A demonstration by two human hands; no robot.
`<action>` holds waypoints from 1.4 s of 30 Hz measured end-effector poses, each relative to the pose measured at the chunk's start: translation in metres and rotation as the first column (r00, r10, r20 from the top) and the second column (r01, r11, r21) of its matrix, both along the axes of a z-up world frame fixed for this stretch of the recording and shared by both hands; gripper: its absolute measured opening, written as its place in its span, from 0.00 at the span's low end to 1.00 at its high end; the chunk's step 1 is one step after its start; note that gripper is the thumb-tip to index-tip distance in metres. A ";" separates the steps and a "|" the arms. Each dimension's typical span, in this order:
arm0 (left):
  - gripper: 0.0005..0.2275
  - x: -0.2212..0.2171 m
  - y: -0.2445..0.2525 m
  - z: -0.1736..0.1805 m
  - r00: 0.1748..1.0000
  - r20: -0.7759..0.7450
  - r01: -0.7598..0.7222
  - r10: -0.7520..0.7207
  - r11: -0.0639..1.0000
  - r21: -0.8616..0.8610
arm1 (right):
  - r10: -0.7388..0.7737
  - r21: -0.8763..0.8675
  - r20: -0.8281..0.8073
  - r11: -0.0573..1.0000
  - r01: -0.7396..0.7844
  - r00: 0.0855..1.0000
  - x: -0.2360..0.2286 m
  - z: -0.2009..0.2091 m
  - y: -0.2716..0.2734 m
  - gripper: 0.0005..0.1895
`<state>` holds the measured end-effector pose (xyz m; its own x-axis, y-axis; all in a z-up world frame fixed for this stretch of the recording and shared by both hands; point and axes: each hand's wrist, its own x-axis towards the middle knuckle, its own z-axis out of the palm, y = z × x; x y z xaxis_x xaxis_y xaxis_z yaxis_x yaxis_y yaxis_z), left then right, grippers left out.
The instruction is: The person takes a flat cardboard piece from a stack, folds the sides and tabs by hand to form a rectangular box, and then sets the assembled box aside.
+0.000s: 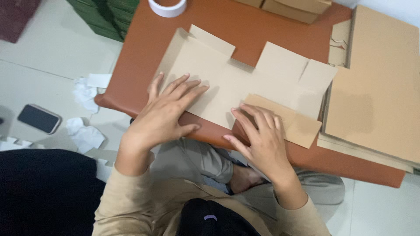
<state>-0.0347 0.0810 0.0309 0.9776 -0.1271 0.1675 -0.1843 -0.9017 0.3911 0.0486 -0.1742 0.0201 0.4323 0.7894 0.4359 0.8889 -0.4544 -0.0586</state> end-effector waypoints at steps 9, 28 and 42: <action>0.25 0.014 0.014 -0.027 0.982 0.190 -0.023 0.001 0.993 0.113 | 0.110 -0.051 0.166 0.993 -0.103 0.980 0.014 -0.021 0.015 0.17; 0.02 0.009 -0.025 -0.016 0.997 -0.073 -0.023 0.005 0.967 -0.254 | 0.217 0.090 -0.062 0.973 -0.211 0.974 -0.005 -0.004 0.007 0.11; 0.04 0.017 -0.024 -0.030 0.991 -0.133 -0.068 0.031 0.956 -0.284 | 0.119 0.136 -0.174 0.986 -0.096 0.977 -0.002 -0.025 -0.010 0.13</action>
<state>-0.0181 0.0570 0.0004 0.9970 -0.0428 0.0650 -0.0749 -0.7545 0.6520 0.0462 -0.1846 -0.0054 0.4289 0.7792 0.4570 0.9014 -0.3354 -0.2740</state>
